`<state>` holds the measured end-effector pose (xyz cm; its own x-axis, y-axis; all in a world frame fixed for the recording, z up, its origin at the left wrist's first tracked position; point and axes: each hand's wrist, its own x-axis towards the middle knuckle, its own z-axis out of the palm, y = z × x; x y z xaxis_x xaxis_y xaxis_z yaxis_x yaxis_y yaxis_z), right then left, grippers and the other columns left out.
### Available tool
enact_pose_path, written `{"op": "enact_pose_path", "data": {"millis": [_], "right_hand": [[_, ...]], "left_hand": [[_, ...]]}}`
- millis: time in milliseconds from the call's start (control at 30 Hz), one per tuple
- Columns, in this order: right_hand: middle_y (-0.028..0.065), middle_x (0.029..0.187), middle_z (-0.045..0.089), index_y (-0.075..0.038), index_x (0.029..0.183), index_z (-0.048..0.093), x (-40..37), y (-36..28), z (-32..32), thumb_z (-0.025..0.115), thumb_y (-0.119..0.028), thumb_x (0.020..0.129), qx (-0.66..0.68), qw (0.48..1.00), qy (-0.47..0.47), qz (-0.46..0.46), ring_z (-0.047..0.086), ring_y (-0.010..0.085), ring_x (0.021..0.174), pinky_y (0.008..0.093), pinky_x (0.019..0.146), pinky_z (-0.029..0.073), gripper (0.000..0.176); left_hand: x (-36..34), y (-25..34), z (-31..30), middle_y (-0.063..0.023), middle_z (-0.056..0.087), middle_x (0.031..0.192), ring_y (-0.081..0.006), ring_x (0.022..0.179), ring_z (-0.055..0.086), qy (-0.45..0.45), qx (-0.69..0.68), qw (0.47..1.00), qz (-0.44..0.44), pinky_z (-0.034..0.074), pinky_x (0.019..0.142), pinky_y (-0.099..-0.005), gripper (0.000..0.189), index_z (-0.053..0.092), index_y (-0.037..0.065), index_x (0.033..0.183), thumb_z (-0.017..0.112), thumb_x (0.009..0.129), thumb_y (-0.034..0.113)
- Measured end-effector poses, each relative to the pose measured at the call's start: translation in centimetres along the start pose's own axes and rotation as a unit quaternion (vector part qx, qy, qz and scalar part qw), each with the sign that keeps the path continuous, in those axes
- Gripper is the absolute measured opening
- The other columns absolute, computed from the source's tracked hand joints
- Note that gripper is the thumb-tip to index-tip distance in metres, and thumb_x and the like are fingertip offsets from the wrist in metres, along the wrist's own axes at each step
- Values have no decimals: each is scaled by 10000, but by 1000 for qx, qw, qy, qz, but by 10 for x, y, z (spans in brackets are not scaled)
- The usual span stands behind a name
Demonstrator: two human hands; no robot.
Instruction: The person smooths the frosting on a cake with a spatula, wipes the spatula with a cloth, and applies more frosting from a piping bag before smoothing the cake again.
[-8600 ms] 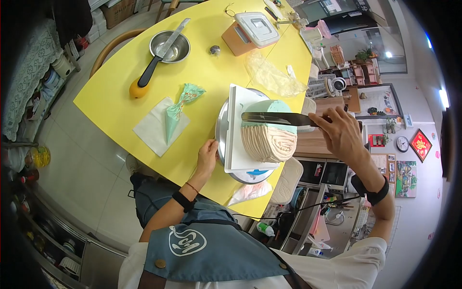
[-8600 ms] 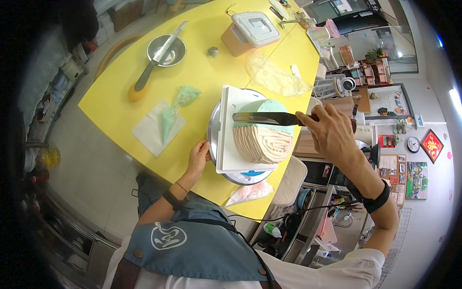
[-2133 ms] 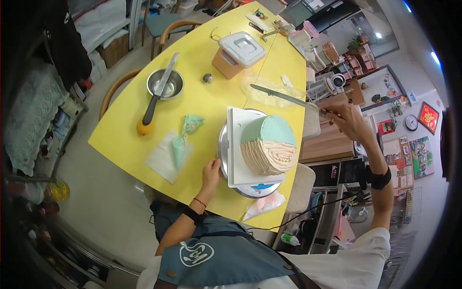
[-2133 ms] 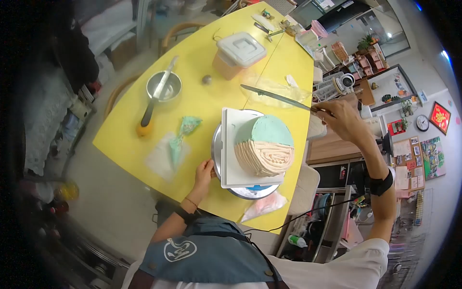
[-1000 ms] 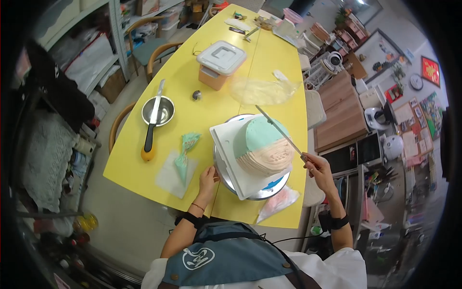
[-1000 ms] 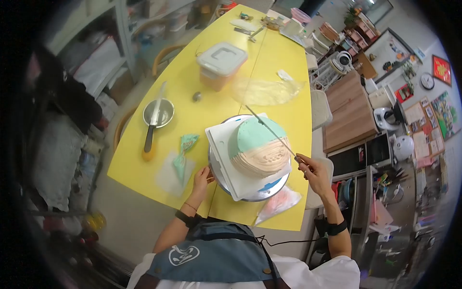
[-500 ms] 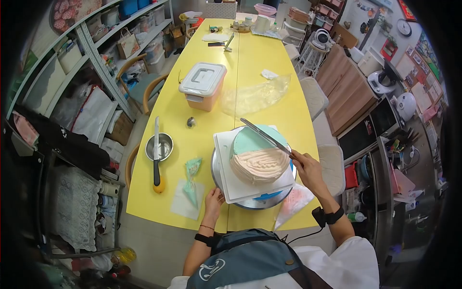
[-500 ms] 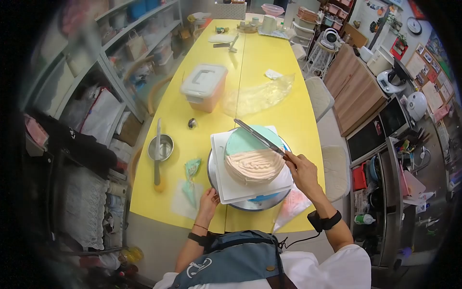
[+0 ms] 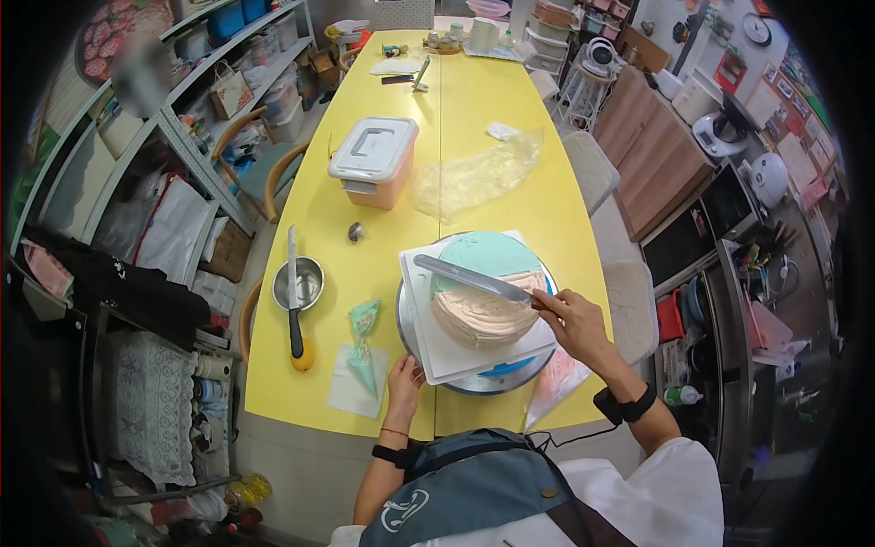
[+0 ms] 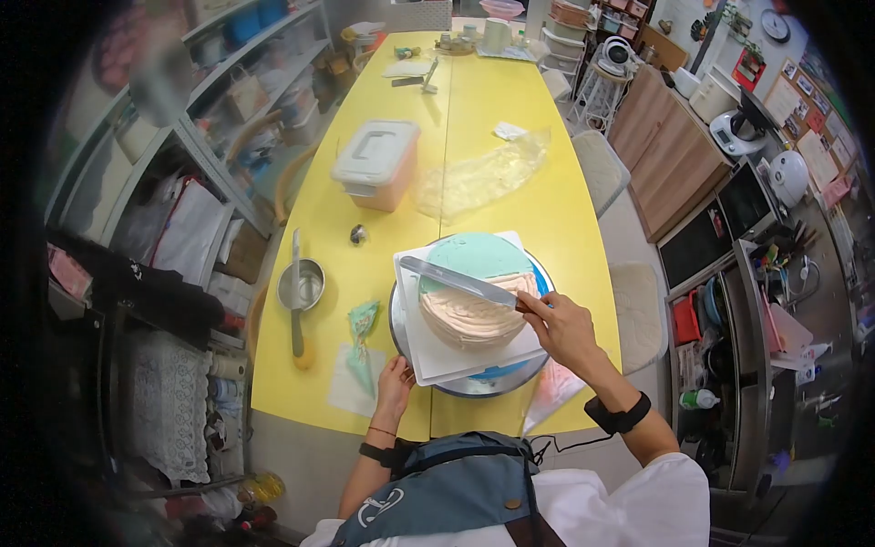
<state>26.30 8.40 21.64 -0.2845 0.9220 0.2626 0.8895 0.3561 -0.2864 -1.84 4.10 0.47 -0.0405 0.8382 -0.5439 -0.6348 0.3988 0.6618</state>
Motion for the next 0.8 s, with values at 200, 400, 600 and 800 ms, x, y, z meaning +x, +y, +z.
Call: {"op": "enact_pose_path", "data": {"millis": [200, 400, 600, 800], "right_hand": [[103, 785, 596, -107, 1071, 607, -9, 17, -17, 581, -137, 814, 7, 994, 52, 99, 596, 258, 695, 335, 614, 466, 260], [105, 739, 576, -114, 1057, 610, -19, 19, -22, 566, -188, 825, -39, 991, 35, 123, 585, 257, 665, 351, 586, 457, 247], [99, 727, 569, -130, 1057, 614, -22, 9, -15, 576, -203, 815, -27, 995, 42, 90, 579, 257, 635, 352, 566, 461, 255], [104, 743, 581, -128, 1055, 618, -30, 1, -18, 587, -189, 807, 0, 998, 21, 65, 583, 262, 628, 345, 562, 464, 258]], "left_hand": [[0, 2, 2, -23, 572, 903, -129, 787, 547, 2, 1, 1000, -1, 459, 682, -272, 191, 518, 58, 1053, 469, 921, 187], [2, -1, -2, -32, 565, 909, -142, 815, 546, -7, 8, 1000, -3, 456, 713, -283, 170, 492, 69, 1036, 453, 929, 195], [2, -2, -2, -28, 577, 890, -134, 781, 549, -3, 3, 1000, 6, 464, 679, -276, 194, 514, 59, 1052, 479, 916, 192], [1, -2, 0, -25, 573, 882, -137, 772, 549, 5, 3, 1000, 7, 458, 668, -277, 184, 509, 60, 1042, 470, 919, 192]]}}
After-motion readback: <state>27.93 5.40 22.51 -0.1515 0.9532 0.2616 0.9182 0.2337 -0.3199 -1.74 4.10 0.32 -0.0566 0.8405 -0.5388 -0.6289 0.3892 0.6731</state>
